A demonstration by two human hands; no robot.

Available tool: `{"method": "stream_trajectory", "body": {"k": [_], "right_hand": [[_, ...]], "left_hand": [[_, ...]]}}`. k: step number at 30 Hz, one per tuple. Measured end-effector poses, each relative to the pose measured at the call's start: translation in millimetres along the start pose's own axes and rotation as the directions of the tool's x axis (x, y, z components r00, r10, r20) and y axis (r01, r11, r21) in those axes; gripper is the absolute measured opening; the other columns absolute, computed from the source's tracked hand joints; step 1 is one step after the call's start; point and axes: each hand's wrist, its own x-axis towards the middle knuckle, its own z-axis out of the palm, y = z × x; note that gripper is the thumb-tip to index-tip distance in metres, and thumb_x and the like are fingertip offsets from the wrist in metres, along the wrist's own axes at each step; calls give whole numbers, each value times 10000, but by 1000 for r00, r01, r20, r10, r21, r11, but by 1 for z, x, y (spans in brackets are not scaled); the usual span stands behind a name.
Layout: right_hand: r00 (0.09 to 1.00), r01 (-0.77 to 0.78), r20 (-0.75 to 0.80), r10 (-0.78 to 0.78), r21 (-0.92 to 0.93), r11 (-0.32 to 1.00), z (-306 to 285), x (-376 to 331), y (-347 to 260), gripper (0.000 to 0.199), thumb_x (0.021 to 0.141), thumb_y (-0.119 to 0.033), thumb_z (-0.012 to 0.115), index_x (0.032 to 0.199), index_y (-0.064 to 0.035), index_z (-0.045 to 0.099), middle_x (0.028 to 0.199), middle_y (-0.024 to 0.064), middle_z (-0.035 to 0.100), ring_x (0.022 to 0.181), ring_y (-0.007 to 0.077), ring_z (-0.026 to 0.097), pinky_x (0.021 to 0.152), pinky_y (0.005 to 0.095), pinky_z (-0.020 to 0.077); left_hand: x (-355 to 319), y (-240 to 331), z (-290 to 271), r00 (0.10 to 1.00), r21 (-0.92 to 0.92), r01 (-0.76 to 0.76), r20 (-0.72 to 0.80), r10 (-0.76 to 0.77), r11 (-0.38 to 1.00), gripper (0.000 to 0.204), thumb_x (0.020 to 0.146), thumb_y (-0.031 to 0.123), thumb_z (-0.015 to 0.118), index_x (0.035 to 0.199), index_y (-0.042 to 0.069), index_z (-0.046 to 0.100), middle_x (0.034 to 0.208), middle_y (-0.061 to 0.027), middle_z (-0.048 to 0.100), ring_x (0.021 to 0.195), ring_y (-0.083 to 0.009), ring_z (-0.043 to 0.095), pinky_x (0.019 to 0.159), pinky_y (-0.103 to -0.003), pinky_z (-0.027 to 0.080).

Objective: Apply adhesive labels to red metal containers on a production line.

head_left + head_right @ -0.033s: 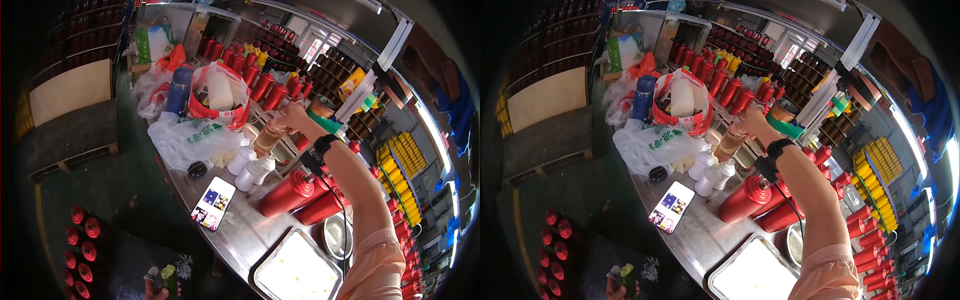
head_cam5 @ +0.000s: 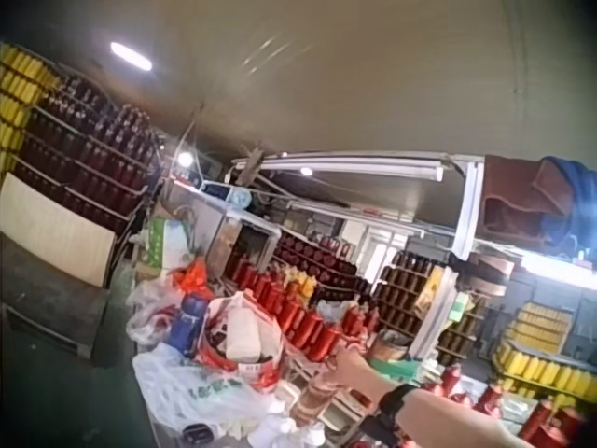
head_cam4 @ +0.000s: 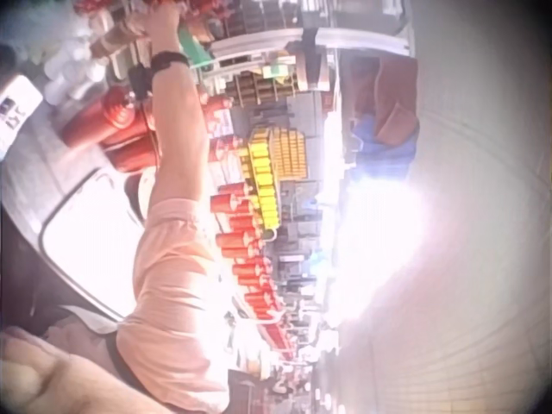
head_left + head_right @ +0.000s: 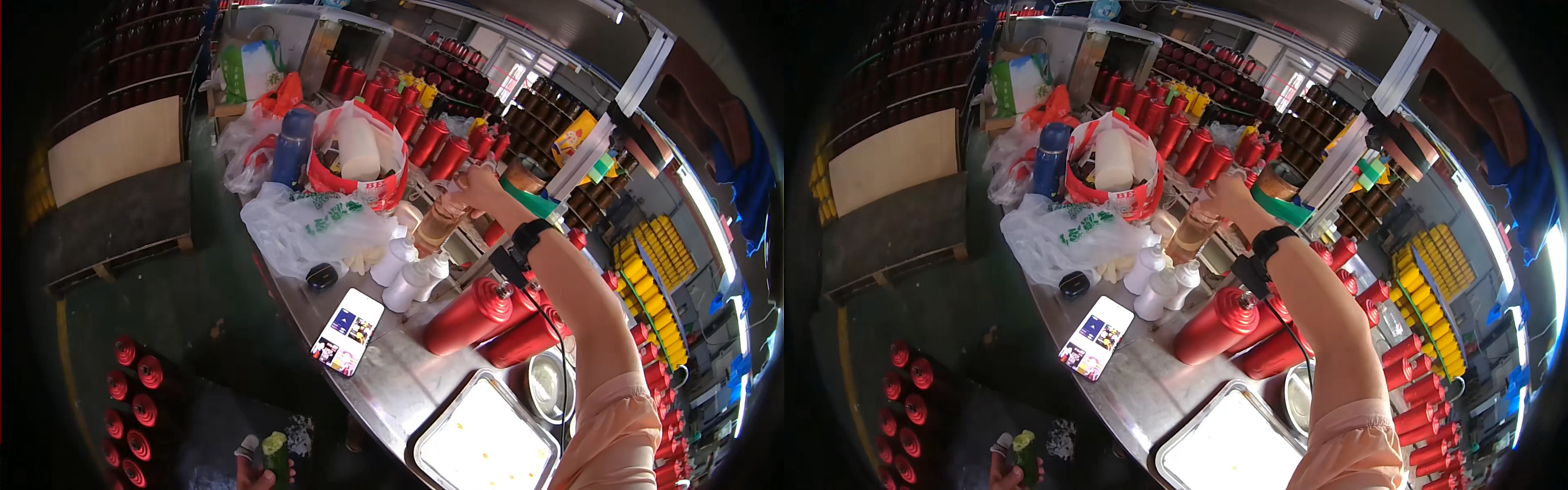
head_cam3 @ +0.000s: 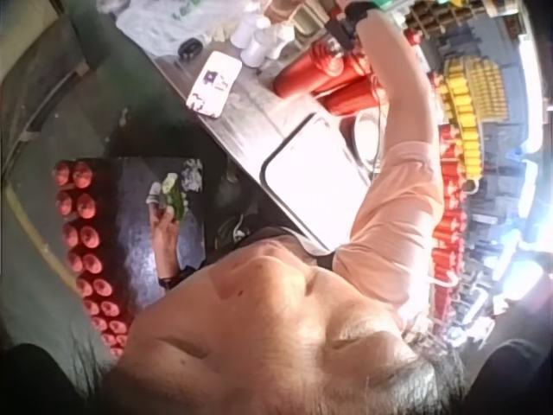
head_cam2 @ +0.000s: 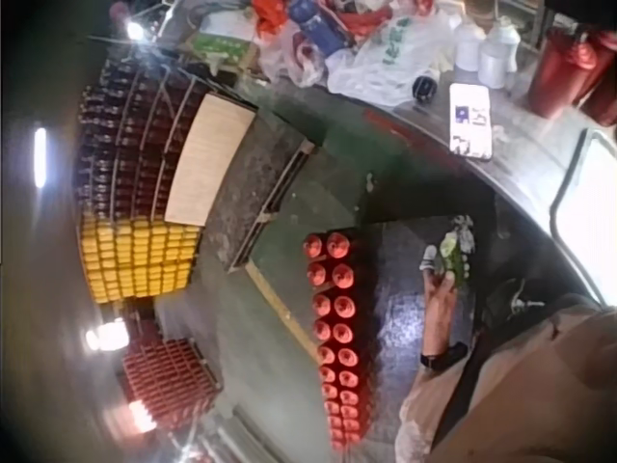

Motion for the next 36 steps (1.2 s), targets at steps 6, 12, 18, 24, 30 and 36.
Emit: {"method": "stream_trajectory", "body": {"k": [6,12,18,24,30,36], "right_hand": [[998,51,43,-53,44,998,-8,-5,1,593,724,-365,727,1160,18,605,1058,228,655,976,353,654,825,428,528],[997,17,67,-41,330,944,-57,-56,-14,482,767,-282,678,1168,-26,603,1055,218,659,836,349,686,675,388,549],[970,222,50,-239,232,947,-121,-208,-28,535,835,-230,689,1298,-6,541,1098,221,643,1013,345,628,869,403,489],[976,152,123,-178,195,969,-170,-425,-39,515,857,-205,672,1320,-38,518,1088,218,596,978,394,596,871,448,483],[955,-278,178,239,241,930,-171,-614,-22,362,845,-199,713,1170,-64,629,930,180,596,825,372,615,747,433,493],[752,-632,48,657,333,700,-139,-764,21,172,787,-104,761,789,-6,620,690,120,583,645,281,593,613,389,463]], "left_hand": [[-3,-2,2,1000,6,-14,1,14,1000,664,899,-47,548,1493,74,275,1472,-153,407,1284,-281,489,1058,-419,427],[-10,-2,13,997,77,-19,75,13,997,668,897,-46,542,1494,54,261,1472,-157,402,1276,-285,496,1037,-408,444],[-31,-2,31,955,112,-20,295,-14,993,656,886,-27,577,1469,16,278,1389,-185,459,1199,-263,547,981,-375,472],[-31,-27,56,843,209,35,519,-141,977,868,834,34,646,1518,134,120,1267,-281,525,1031,-360,624,813,-458,540],[-57,-62,104,754,306,75,606,-255,949,923,828,164,738,1528,165,136,1205,-251,556,973,-304,634,698,-383,560],[-92,-93,150,710,373,-5,654,-260,928,918,840,173,744,1510,106,121,1230,-239,556,947,-254,633,641,-321,546]]}}
